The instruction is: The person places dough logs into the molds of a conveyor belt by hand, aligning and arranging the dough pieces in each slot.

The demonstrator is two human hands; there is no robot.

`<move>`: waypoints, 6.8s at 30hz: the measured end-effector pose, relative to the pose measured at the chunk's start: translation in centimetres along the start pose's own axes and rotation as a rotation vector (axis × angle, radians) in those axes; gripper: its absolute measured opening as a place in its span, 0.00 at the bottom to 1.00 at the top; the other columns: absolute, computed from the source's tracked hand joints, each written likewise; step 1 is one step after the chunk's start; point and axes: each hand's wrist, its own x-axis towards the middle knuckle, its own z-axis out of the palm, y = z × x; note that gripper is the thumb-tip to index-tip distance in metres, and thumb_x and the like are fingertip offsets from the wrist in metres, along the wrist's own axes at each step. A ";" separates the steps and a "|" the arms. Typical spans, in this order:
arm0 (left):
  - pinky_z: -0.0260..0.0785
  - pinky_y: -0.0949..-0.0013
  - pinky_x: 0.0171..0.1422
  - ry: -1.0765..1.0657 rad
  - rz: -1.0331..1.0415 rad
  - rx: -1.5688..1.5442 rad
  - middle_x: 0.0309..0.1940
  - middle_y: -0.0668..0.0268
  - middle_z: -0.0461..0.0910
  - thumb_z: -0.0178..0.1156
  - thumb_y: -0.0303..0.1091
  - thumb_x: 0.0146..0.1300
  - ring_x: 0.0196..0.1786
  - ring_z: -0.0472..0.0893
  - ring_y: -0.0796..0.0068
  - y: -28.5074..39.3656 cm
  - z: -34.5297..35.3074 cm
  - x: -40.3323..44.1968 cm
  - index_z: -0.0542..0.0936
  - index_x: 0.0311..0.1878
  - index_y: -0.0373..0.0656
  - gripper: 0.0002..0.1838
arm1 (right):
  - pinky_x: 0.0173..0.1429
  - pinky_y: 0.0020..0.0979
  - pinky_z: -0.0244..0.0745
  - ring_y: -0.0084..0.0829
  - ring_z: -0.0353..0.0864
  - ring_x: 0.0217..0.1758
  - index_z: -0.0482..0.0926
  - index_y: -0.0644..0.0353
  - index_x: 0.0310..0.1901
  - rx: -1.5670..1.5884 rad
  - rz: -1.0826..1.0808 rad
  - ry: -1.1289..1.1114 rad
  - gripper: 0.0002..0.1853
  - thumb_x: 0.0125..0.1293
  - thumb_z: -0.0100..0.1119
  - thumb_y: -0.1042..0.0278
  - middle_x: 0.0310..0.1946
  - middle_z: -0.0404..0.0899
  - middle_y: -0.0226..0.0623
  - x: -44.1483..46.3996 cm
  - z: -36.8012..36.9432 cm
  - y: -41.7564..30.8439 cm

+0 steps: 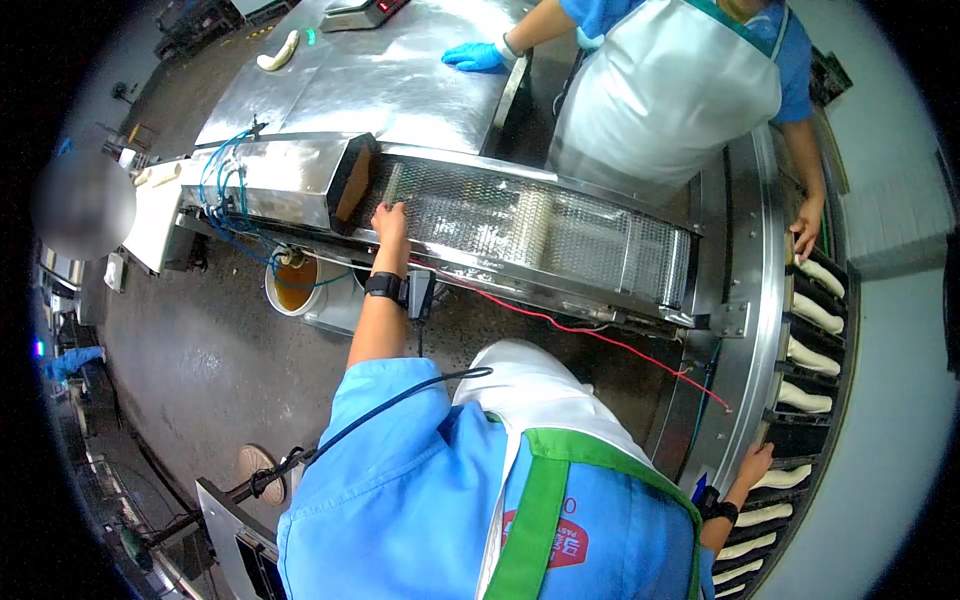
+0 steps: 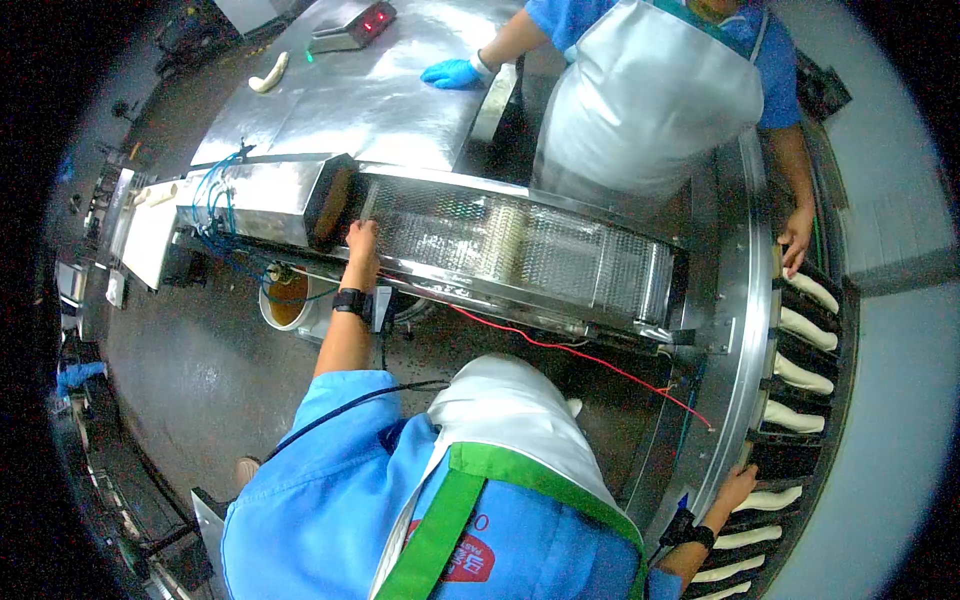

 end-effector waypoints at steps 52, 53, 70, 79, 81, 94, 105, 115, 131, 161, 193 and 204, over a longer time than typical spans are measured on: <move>0.63 0.64 0.46 -1.920 -0.583 -1.037 0.49 0.53 0.61 0.51 0.35 0.53 0.49 0.62 0.64 32.1 7.4 -46.0 0.61 0.52 0.35 0.24 | 0.35 0.37 0.71 0.39 0.71 0.37 0.69 0.61 0.31 0.229 -0.130 0.172 0.07 0.50 0.43 0.73 0.30 0.71 0.40 5.2 -0.1 -5.7; 0.65 0.63 0.47 -2.036 -0.508 -0.946 0.47 0.53 0.65 0.53 0.33 0.51 0.47 0.65 0.64 32.4 9.7 -48.1 0.60 0.53 0.36 0.25 | 0.35 0.37 0.71 0.39 0.71 0.36 0.69 0.61 0.31 0.278 -0.129 0.106 0.06 0.51 0.43 0.73 0.29 0.71 0.40 5.6 -0.2 -5.7; 0.59 0.75 0.49 -1.772 0.803 0.238 0.42 0.59 0.72 0.47 0.28 0.52 0.45 0.70 0.72 18.5 33.4 -64.1 0.70 0.47 0.33 0.17 | 0.49 0.32 0.62 0.37 0.66 0.46 0.70 0.63 0.36 0.708 -0.402 -0.066 0.13 0.50 0.53 0.66 0.39 0.68 0.38 -4.0 -6.9 6.6; 0.52 0.71 0.56 -1.973 0.781 0.389 0.48 0.63 0.69 0.46 0.42 0.56 0.54 0.64 0.74 17.1 23.8 -66.8 0.68 0.51 0.40 0.22 | 0.48 0.37 0.62 0.45 0.66 0.45 0.68 0.64 0.41 0.429 0.352 0.190 0.15 0.51 0.53 0.67 0.43 0.68 0.45 -15.5 -4.9 25.6; 0.52 0.71 0.57 -2.021 0.765 0.347 0.49 0.62 0.68 0.48 0.43 0.56 0.53 0.65 0.73 17.0 20.4 -66.3 0.67 0.51 0.37 0.23 | 0.49 0.38 0.62 0.45 0.64 0.48 0.65 0.63 0.46 0.213 0.594 0.199 0.20 0.52 0.54 0.64 0.46 0.66 0.45 -19.7 -2.7 30.0; 0.59 0.75 0.50 -1.873 0.337 0.229 0.45 0.65 0.70 0.49 0.38 0.58 0.48 0.69 0.74 10.7 8.2 -56.9 0.68 0.50 0.40 0.18 | 0.38 0.41 0.69 0.47 0.74 0.34 0.69 0.66 0.35 0.155 1.370 0.038 0.26 0.53 0.46 0.45 0.29 0.74 0.50 -36.2 -1.7 37.9; 0.58 0.73 0.52 -1.932 0.336 0.196 0.47 0.65 0.70 0.47 0.36 0.59 0.50 0.68 0.73 6.9 -0.1 -63.9 0.67 0.50 0.42 0.17 | 0.32 0.39 0.70 0.45 0.75 0.28 0.72 0.67 0.26 0.217 1.164 0.059 0.24 0.52 0.48 0.47 0.22 0.74 0.49 -38.3 -5.3 37.8; 0.59 0.70 0.53 -1.849 0.456 0.262 0.46 0.61 0.69 0.46 0.37 0.58 0.49 0.69 0.70 0.0 -12.0 -75.8 0.66 0.50 0.37 0.19 | 0.36 0.39 0.69 0.46 0.74 0.28 0.72 0.71 0.22 0.510 0.797 -0.008 0.27 0.51 0.49 0.46 0.21 0.73 0.54 -39.2 -5.2 41.1; 0.60 0.72 0.53 -1.261 0.364 0.092 0.46 0.61 0.69 0.44 0.34 0.58 0.49 0.68 0.71 -15.0 -41.2 -77.0 0.67 0.49 0.36 0.17 | 0.53 0.35 0.59 0.44 0.64 0.51 0.64 0.67 0.48 0.754 -0.046 -0.168 0.25 0.51 0.53 0.59 0.47 0.66 0.50 -48.8 -5.8 48.2; 0.61 0.67 0.45 -0.026 0.115 -0.071 0.40 0.50 0.71 0.54 0.38 0.45 0.40 0.70 0.61 -28.7 -54.7 -43.8 0.69 0.40 0.29 0.22 | 0.44 0.44 0.63 0.43 0.66 0.47 0.66 0.65 0.45 0.137 -0.039 0.074 0.18 0.59 0.46 0.59 0.42 0.69 0.45 -58.7 -5.6 53.4; 0.60 0.63 0.54 -0.517 0.740 -0.201 0.47 0.52 0.65 0.44 0.39 0.56 0.48 0.68 0.59 -10.0 -65.5 -67.1 0.59 0.55 0.38 0.24 | 0.45 0.39 0.58 0.35 0.67 0.43 0.70 0.61 0.31 0.122 0.076 0.144 0.12 0.46 0.54 0.64 0.32 0.71 0.37 -61.9 -12.7 51.6; 0.64 0.75 0.44 -1.422 1.253 -0.313 0.39 0.56 0.70 0.53 0.48 0.49 0.40 0.73 0.69 2.3 -49.5 -93.6 0.64 0.45 0.30 0.29 | 0.50 0.39 0.53 0.31 0.66 0.42 0.69 0.59 0.29 0.180 -0.074 0.193 0.08 0.46 0.53 0.68 0.29 0.70 0.33 -60.8 -14.8 52.9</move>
